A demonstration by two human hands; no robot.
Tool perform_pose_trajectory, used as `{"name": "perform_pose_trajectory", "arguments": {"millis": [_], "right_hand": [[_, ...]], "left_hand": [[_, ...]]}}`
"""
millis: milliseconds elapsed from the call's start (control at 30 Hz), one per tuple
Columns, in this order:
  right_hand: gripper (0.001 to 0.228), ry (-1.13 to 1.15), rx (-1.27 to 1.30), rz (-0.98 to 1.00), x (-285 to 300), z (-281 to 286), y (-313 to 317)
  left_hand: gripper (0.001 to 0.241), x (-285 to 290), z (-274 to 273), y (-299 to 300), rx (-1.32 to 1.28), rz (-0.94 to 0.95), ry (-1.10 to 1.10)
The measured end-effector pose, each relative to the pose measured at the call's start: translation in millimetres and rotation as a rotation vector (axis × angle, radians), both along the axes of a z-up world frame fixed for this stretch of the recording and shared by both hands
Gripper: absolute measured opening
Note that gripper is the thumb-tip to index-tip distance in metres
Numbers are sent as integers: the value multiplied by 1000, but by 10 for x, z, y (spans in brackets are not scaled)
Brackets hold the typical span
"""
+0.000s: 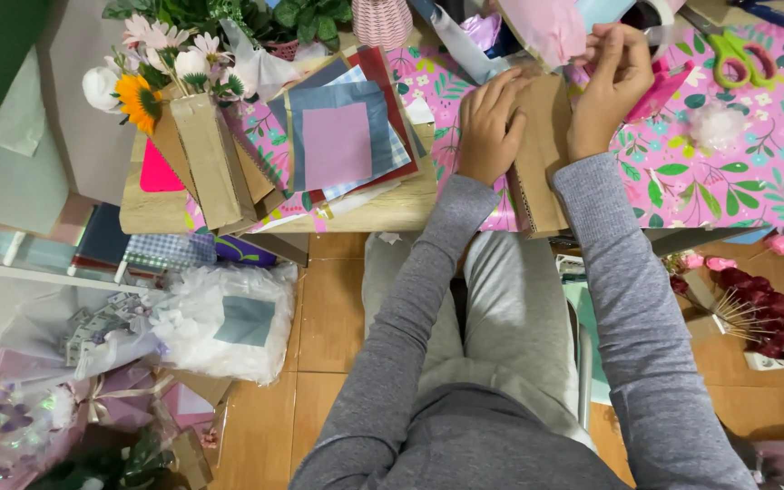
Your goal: The person wraps a bouquet of artificial flowers in blue and pink paper, securing it with tape. They then fold a piece of checkered paper and place it into a brown paper bag, followed by adding a pink paper insert and more tape.
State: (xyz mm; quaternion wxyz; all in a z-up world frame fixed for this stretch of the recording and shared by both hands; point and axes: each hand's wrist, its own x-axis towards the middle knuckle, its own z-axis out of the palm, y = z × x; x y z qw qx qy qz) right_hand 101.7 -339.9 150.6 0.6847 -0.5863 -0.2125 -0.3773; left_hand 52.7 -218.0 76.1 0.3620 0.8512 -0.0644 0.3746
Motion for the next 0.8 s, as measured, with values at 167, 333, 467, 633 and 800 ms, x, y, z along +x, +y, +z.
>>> {"name": "perform_pose_trajectory", "arguments": {"millis": [167,333,467,633,800], "right_hand": [[22,-89,146,-38,-85,86,-1],[18,-123,-36,-48,-281,217,105],[14,-287,-478,-164,-328,105,174],[9,-459,-801,-175,-541,244,227],[9,-402,-821,-82,-563,284,267]], "left_hand": [[41,-20,3,6,-35,-47,25],[34,-61,122,25,-194,-125,-6],[47,-95,246,59,-768,-282,39],[56,-169,354,48,-922,-118,-190],[66,-129,347,114,-695,99,-382]]}}
